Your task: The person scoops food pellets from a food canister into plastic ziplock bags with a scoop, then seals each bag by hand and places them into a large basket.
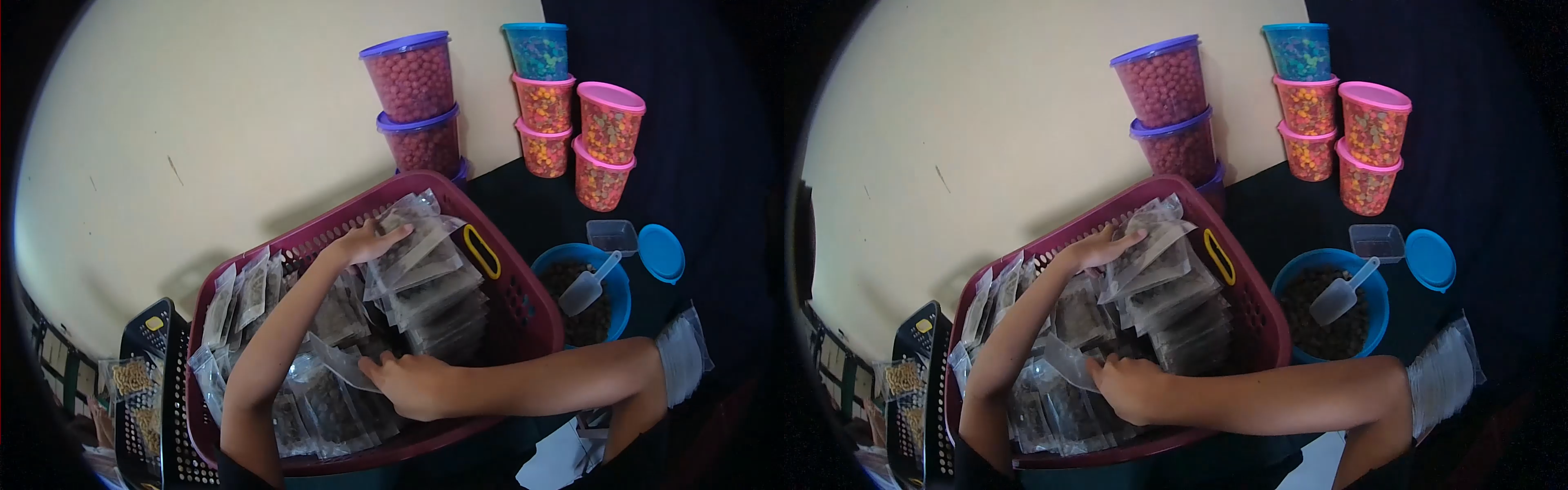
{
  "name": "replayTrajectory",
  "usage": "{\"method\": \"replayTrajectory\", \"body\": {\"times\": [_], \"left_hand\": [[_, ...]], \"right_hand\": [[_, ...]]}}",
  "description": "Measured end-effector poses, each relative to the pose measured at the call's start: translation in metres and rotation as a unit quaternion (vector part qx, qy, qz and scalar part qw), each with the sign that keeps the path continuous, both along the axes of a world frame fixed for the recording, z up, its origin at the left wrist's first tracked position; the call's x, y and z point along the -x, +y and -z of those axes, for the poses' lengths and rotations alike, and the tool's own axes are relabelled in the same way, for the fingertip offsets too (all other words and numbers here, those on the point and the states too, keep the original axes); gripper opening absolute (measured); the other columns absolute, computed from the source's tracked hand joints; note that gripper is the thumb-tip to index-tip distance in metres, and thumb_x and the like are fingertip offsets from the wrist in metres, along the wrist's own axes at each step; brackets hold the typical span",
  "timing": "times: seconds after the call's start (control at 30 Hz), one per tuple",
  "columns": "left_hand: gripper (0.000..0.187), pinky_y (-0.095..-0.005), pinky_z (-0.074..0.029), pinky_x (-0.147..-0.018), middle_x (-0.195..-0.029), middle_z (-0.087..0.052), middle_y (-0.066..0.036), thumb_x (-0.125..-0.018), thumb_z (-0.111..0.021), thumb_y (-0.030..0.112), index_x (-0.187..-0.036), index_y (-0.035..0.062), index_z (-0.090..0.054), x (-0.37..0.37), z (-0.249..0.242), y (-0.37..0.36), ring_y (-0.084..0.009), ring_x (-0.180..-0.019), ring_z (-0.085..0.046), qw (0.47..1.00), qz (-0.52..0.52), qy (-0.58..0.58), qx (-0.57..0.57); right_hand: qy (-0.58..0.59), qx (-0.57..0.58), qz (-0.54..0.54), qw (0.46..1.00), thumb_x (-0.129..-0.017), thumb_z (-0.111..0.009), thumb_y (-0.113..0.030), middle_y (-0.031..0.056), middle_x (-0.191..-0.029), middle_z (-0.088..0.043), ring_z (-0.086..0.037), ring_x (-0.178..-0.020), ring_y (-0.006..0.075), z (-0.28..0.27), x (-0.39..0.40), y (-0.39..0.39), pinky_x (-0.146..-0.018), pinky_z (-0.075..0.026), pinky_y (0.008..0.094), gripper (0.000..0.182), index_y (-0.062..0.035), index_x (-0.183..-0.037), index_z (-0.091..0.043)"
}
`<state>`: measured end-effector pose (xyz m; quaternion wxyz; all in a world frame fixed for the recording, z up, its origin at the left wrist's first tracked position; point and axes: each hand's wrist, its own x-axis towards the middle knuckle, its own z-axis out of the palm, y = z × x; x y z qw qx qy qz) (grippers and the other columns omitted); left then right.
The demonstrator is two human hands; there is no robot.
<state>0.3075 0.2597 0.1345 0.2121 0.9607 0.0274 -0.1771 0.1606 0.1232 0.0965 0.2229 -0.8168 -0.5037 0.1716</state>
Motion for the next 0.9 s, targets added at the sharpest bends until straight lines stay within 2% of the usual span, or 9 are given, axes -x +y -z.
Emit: {"method": "replayTrajectory", "body": {"times": [0.07, 0.1, 0.4, 0.47, 0.5, 0.6, 0.67, 0.73, 0.9], "left_hand": [[0.106, -0.0363, -0.053, -0.067, -0.136, -0.008, -0.023, -0.061, -0.041, 0.076, -0.134, 0.006, -0.008, -0.005, 0.003, -0.008, -0.0357, -0.124, -0.021, 0.999, -0.035, -0.007, -0.035], [0.104, -0.0374, -0.053, -0.07, -0.134, -0.015, -0.022, -0.061, -0.043, 0.076, -0.134, 0.0092, -0.013, -0.003, 0.003, -0.011, -0.0366, -0.118, -0.031, 0.998, -0.044, -0.023, -0.031], [0.094, -0.0325, -0.05, -0.065, -0.123, -0.032, -0.023, -0.066, -0.042, 0.072, -0.131, 0.0069, -0.02, -0.008, 0.032, 0.033, -0.0312, -0.108, -0.044, 0.979, -0.125, -0.123, 0.099], [0.112, -0.0549, -0.022, -0.094, -0.132, -0.015, -0.03, -0.062, -0.042, 0.076, -0.131, -0.0004, 0.001, 0.018, 0.013, 0.025, -0.0376, -0.123, -0.022, 0.956, -0.153, 0.071, 0.242], [0.088, -0.0345, -0.045, -0.074, -0.099, -0.046, -0.015, -0.065, -0.057, 0.063, -0.118, 0.0004, -0.026, 0.022, 0.017, 0.024, -0.0199, -0.085, -0.052, 0.955, -0.198, 0.0, 0.22], [0.092, -0.0322, -0.047, -0.068, -0.091, -0.05, -0.014, -0.061, -0.069, 0.053, -0.117, -0.0047, -0.024, 0.037, 0.02, 0.019, -0.0195, -0.078, -0.054, 0.935, -0.168, -0.061, 0.306], [0.09, -0.032, -0.047, -0.069, -0.093, -0.052, -0.014, -0.057, -0.076, 0.041, -0.116, -0.0071, -0.03, 0.03, 0.022, 0.021, -0.0197, -0.082, -0.055, 0.936, -0.195, -0.062, 0.287], [0.083, -0.0331, -0.045, -0.075, -0.103, -0.051, -0.015, -0.058, -0.077, 0.039, -0.114, -0.0073, -0.037, 0.029, 0.021, 0.018, -0.019, -0.094, -0.051, 0.931, -0.073, 0.033, 0.356], [0.08, -0.0399, -0.04, -0.085, -0.112, -0.048, -0.015, -0.057, -0.078, 0.031, -0.117, -0.0033, -0.038, 0.028, 0.03, 0.006, -0.0221, -0.105, -0.047, 0.913, -0.143, 0.044, 0.381]], "right_hand": [[-0.003, 0.012, -0.022, 1.0, -0.069, -0.048, 0.0, 0.0292, -0.096, -0.047, -0.056, -0.079, 0.0418, -0.001, 0.002, 0.0, -0.067, -0.049, 0.0434, 0.048, 0.0046, -0.113, -0.03], [0.005, 0.022, -0.025, 0.999, -0.069, -0.047, 0.0, 0.029, -0.096, -0.047, -0.056, -0.079, 0.0416, -0.003, 0.003, 0.0, -0.067, -0.049, 0.0432, 0.048, 0.0045, -0.113, -0.03], [0.021, 0.032, -0.038, 0.999, -0.07, -0.047, 0.0, 0.0292, -0.095, -0.046, -0.057, -0.075, 0.0412, -0.004, 0.005, -0.003, -0.065, -0.05, 0.0423, 0.044, 0.0047, -0.111, -0.032], [0.024, 0.036, -0.037, 0.998, -0.07, -0.047, 0.0, 0.0293, -0.095, -0.046, -0.057, -0.074, 0.0412, -0.004, 0.005, -0.003, -0.064, -0.05, 0.0423, 0.044, 0.0049, -0.111, -0.032], [0.021, 0.034, -0.039, 0.998, -0.07, -0.047, 0.0, 0.0294, -0.095, -0.046, -0.057, -0.074, 0.0413, -0.004, 0.004, -0.004, -0.064, -0.05, 0.0423, 0.043, 0.0049, -0.11, -0.032], [0.015, 0.023, -0.038, 0.999, -0.07, -0.047, 0.0, 0.0296, -0.094, -0.047, -0.057, -0.074, 0.0414, -0.002, 0.005, -0.004, -0.063, -0.05, 0.0423, 0.043, 0.0049, -0.11, -0.032], [0.011, 0.015, -0.034, 0.999, -0.07, -0.047, 0.0, 0.0297, -0.094, -0.047, -0.057, -0.074, 0.0414, 0.0, 0.005, -0.004, -0.063, -0.05, 0.0422, 0.043, 0.0048, -0.11, -0.032], [0.002, 0.009, -0.035, 0.999, -0.069, -0.048, 0.0, 0.0294, -0.093, -0.047, -0.058, -0.074, 0.0413, 0.0, 0.005, -0.005, -0.063, -0.05, 0.0421, 0.044, 0.005, -0.11, -0.032], [-0.009, 0.031, -0.04, 0.999, -0.069, -0.048, 0.0, 0.0285, -0.092, -0.048, -0.058, -0.074, 0.0411, -0.004, 0.003, -0.006, -0.063, -0.05, 0.0425, 0.045, 0.0057, -0.11, -0.032]]}}
